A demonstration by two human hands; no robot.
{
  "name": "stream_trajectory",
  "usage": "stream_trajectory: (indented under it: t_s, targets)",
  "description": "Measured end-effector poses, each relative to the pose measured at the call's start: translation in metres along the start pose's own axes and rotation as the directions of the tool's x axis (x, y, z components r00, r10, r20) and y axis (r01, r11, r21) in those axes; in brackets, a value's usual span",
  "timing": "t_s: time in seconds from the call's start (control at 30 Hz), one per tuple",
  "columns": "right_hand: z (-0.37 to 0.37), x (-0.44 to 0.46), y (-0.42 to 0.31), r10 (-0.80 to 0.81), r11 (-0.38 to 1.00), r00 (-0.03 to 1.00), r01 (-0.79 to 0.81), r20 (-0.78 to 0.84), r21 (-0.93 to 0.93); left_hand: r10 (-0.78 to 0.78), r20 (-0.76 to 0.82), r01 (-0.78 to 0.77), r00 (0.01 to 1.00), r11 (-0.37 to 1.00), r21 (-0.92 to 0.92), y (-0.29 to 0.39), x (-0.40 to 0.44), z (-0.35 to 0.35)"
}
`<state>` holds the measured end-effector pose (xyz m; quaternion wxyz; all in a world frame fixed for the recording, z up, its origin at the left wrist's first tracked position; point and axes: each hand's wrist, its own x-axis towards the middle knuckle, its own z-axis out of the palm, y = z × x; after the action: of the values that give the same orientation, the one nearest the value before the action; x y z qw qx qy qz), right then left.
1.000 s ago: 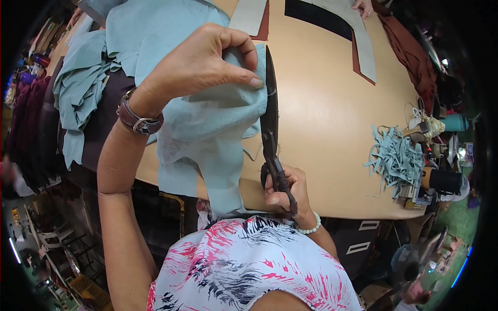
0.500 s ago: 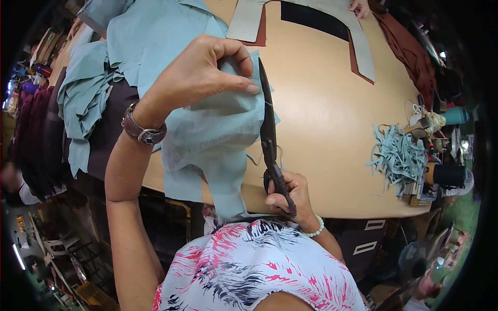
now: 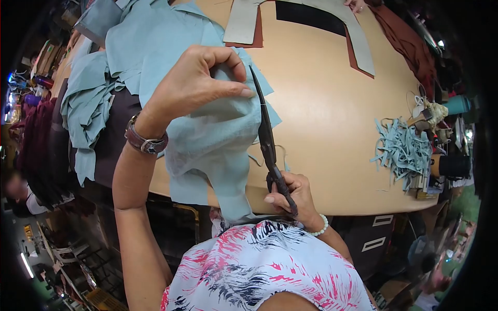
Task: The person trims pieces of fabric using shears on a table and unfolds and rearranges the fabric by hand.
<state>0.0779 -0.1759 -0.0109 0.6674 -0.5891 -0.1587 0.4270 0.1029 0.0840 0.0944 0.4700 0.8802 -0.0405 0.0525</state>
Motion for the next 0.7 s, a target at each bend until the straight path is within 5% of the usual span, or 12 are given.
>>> stream_trajectory:
  t_s: [0.1,0.7]
  targets:
    - [-0.003,0.004,0.001,-0.17,0.985,0.984,0.172,0.061,-0.032,-0.012,0.002,0.012,1.0,0.999,-0.03,-0.002,0.0,0.001]
    - [-0.002,0.009,-0.003,-0.101,0.995,0.995,0.101,0.026,0.01,-0.01,0.021,0.011,1.0,1.0,-0.014,0.0,-0.002,0.011]
